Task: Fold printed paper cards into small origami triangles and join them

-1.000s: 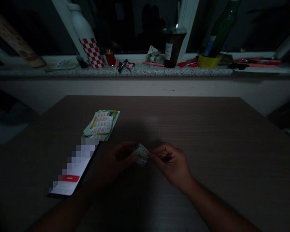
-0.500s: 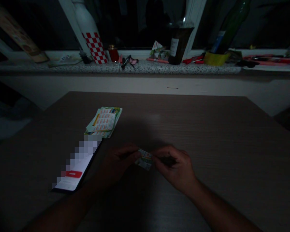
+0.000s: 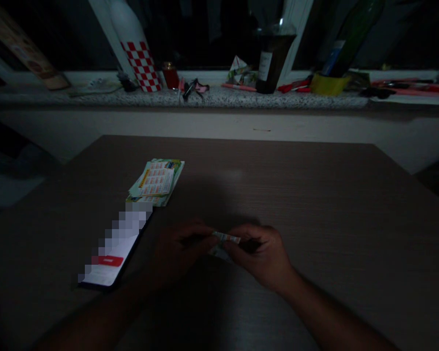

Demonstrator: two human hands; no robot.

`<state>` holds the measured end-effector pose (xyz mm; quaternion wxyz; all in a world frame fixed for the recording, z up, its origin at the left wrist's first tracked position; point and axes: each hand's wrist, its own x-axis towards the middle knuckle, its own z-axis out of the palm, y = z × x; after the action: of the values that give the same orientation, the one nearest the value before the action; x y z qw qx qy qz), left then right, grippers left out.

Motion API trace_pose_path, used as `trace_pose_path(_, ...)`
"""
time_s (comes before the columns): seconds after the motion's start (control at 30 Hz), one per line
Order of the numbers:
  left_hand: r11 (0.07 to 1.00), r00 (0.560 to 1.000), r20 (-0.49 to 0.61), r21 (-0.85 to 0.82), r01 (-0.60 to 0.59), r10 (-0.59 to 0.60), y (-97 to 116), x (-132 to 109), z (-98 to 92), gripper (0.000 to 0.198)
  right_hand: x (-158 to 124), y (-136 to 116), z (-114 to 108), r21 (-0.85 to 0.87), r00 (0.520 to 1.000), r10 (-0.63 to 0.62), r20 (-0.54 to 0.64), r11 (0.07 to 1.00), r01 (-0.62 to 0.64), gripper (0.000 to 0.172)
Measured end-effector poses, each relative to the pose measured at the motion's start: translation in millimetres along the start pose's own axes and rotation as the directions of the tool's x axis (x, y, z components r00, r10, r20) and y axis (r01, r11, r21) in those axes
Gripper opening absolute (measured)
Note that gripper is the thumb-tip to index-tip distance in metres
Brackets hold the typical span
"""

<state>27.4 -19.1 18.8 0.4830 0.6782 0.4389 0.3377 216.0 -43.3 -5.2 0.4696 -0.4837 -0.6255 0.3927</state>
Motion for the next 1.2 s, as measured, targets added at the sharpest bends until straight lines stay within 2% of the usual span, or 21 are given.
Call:
trace_pose_path(0.13, 0.997, 0.997, 0.027, -0.043, 0.069, -0.068, -0.2, -0.1, 0.7, 0.006, 0.2, 0.8, 0.3, 0.087, 0.999, 0.05, -0.004, 0.995, -0.049, 0.004)
trace_pose_path(0.3, 0.995, 0.996, -0.013, -0.043, 0.086, -0.086, -1.6, -0.8, 2.4, 0.006, 2.7, -0.7, 3.9, 0.219, 0.98, 0.158, 0.116, 0.959, -0.181, 0.01)
trace_pose_path(0.43, 0.994, 0.994, -0.016, -0.04, 0.106, -0.107, -3.0, -0.9, 2.9, 0.008, 3.9, -1.5, 3.3, 0.222, 0.973, 0.192, 0.127, 0.951, -0.216, 0.011)
trace_pose_path(0.57, 0.988, 0.993, -0.007, -0.106, 0.113, -0.115, -6.6, 0.9, 4.4, 0.01, 5.0, -0.8, 1.3, 0.214, 0.97, 0.2, 0.135, 0.951, -0.226, 0.012)
trace_pose_path(0.83, 0.935, 0.957, -0.13, -0.282, 0.214, -0.258, -9.4, 5.3, 4.1, 0.011, 7.6, 5.2, -0.9, 0.333, 0.929, 0.295, 0.224, 0.873, -0.357, 0.021)
trace_pose_path(1.03, 0.918, 0.957, -0.105, -0.328, 0.224, -0.271, -13.6, 6.1, 4.1, 0.015, 9.1, 6.5, -2.1, 0.38, 0.932, 0.287, 0.222, 0.855, -0.354, 0.024)
trace_pose_path(1.2, 0.909, 0.965, 0.071, -0.322, 0.263, -0.254, -18.0, 6.8, 1.4, 0.019, 9.3, 3.2, -3.2, 0.348, 0.945, 0.251, 0.211, 0.884, -0.313, 0.021)
